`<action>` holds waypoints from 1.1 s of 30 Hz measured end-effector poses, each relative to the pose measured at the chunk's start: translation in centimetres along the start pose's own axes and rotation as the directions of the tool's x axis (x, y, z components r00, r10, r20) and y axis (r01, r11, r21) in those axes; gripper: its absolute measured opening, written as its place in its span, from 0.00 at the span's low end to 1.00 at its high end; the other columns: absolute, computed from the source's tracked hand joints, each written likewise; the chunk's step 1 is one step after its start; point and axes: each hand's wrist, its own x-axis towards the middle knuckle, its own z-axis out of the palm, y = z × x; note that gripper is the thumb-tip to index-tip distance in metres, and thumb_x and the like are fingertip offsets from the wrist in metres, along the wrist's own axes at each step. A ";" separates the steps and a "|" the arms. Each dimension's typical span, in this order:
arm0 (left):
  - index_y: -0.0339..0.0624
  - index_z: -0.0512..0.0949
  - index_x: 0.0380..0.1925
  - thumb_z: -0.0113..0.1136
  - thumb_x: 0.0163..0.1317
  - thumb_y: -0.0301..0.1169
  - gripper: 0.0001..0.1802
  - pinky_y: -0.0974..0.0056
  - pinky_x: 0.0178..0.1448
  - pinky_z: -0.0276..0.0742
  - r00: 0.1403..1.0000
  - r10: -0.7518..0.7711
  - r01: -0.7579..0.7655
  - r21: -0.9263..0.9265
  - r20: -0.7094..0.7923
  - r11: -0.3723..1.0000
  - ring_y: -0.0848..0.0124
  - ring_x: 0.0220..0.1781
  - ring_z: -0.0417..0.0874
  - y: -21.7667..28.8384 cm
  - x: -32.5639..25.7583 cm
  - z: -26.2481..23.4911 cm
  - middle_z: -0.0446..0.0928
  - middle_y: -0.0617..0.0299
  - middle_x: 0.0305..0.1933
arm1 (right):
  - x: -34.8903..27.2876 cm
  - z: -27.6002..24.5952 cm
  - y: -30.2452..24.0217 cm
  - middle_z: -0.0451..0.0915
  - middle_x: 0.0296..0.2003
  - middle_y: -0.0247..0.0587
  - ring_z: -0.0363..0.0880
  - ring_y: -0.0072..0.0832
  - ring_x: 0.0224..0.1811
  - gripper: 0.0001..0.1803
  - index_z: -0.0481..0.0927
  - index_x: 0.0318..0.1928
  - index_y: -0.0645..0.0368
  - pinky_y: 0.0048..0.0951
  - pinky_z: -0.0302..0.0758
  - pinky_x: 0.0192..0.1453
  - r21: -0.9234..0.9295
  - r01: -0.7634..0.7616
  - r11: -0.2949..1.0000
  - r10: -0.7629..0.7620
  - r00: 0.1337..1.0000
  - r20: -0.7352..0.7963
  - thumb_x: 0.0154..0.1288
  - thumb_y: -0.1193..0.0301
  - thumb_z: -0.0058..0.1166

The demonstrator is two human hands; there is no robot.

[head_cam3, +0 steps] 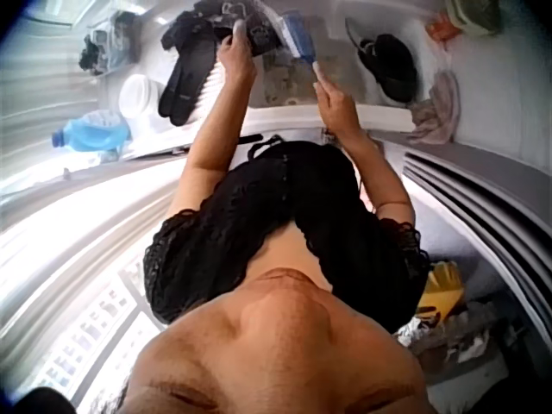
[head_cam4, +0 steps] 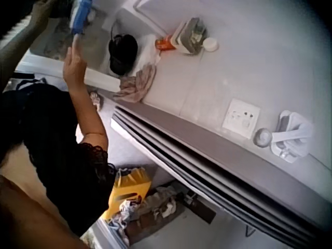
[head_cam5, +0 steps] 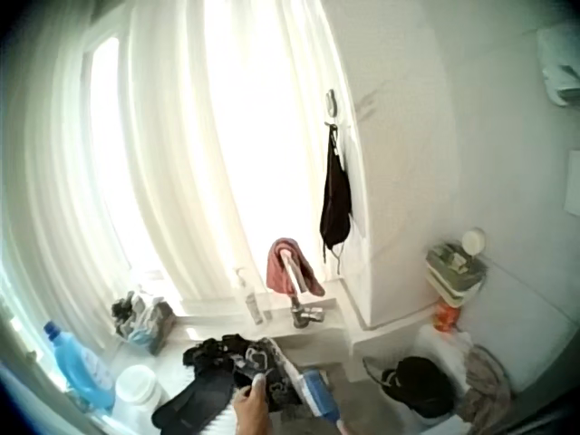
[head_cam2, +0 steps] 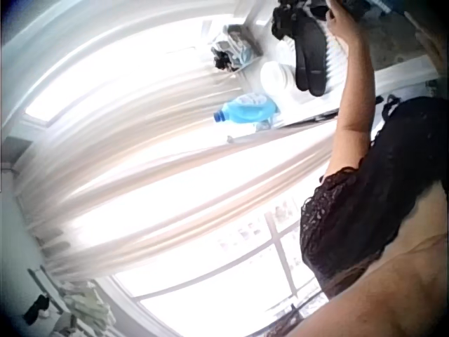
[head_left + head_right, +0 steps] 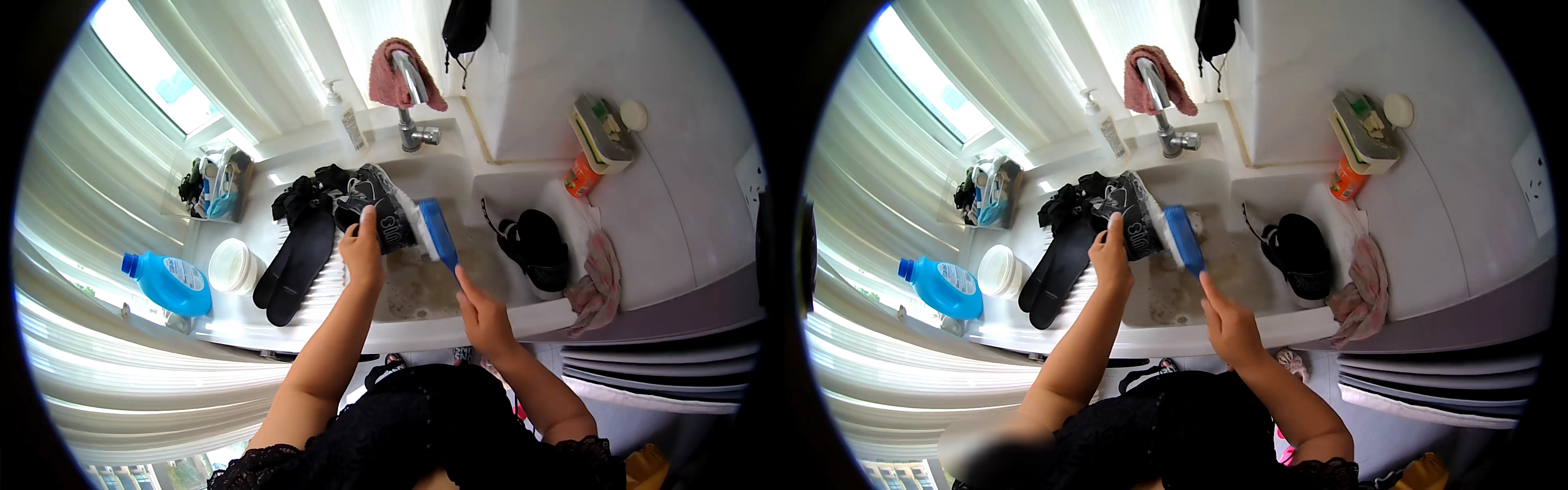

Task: The person scrubs a black sneaker with a blue brush in a sink filled with soapy water. They rotate the shoe to clean the sole, sides, and interior, then rinse it under the faucet. The person repeats the process on the second sneaker.

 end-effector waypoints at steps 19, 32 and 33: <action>0.35 0.72 0.25 0.69 0.55 0.36 0.17 0.66 0.31 0.71 0.836 0.512 -0.549 0.326 0.200 0.770 0.73 0.24 0.73 -0.9 -3.6 1.8 0.75 0.58 0.21 | 0.5 -3.0 -0.8 0.73 0.21 0.47 0.75 0.46 0.23 0.26 0.70 0.64 0.45 0.44 0.72 0.27 -0.421 -0.003 0.907 0.021 0.999 0.038 0.64 0.71 0.52; 0.35 0.73 0.26 0.70 0.55 0.37 0.18 0.69 0.33 0.72 0.920 0.372 -0.391 0.290 0.119 0.874 0.76 0.26 0.73 -2.2 -3.8 -0.5 0.77 0.58 0.24 | 2.5 -2.0 0.4 0.72 0.21 0.47 0.74 0.46 0.21 0.26 0.71 0.63 0.44 0.45 0.71 0.27 -0.418 0.097 0.903 -0.046 0.990 0.132 0.63 0.71 0.54; 0.34 0.73 0.26 0.70 0.55 0.36 0.17 0.69 0.33 0.71 0.922 0.368 -0.386 0.277 0.116 0.880 0.77 0.26 0.73 -2.1 -3.8 -0.7 0.77 0.59 0.24 | 1.1 -2.8 0.8 0.72 0.21 0.46 0.74 0.46 0.21 0.27 0.71 0.63 0.43 0.44 0.71 0.27 -0.406 0.093 0.909 -0.030 0.987 0.159 0.63 0.71 0.54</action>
